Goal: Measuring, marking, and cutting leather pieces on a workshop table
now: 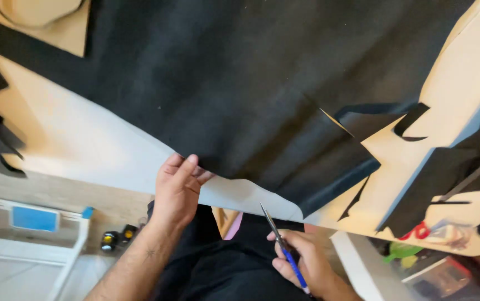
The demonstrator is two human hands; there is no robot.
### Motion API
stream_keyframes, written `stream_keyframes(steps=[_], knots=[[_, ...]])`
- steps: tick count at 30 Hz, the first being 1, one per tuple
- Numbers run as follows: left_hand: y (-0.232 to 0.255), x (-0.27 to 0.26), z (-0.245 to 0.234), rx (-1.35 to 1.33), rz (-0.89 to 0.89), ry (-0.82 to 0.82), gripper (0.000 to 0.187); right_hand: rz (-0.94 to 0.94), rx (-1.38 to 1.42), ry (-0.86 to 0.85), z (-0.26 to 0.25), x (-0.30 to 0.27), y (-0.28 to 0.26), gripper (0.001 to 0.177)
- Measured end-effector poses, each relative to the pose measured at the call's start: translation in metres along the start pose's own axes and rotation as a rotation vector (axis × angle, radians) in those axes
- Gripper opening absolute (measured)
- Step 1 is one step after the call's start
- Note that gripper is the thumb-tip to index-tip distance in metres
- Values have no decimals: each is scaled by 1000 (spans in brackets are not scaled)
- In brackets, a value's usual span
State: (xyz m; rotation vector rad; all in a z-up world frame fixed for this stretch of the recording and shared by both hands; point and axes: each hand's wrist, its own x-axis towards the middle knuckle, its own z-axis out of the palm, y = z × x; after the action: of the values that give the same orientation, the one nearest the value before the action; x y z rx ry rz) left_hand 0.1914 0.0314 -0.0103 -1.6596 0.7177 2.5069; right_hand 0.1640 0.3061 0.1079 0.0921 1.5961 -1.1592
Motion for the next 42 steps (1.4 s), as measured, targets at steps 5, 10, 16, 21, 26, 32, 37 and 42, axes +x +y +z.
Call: stream_keyframes(steps=[5,10,16,21,26,32,37,42], knots=[[38,22,25,448,-168,-70,13,-34,120,255,104,46,3,31],[54,21,20,717,-202,-278,19,-89,403,436,172,86,-14,61],[43,17,13,735,-76,-300,17,-347,595,727,188,142,-19,47],[39,18,-2,806,-34,-302,16,-403,577,781,184,151,-23,44],[37,17,-12,801,-13,-312,17,-406,597,799,188,150,-21,38],[44,13,-1,795,17,-362,14,-401,568,821,190,150,-23,42],[43,13,-4,803,14,-355,14,-365,527,848,194,149,-23,44],[47,10,5,832,11,-375,14,-356,524,862,193,150,-27,44]])
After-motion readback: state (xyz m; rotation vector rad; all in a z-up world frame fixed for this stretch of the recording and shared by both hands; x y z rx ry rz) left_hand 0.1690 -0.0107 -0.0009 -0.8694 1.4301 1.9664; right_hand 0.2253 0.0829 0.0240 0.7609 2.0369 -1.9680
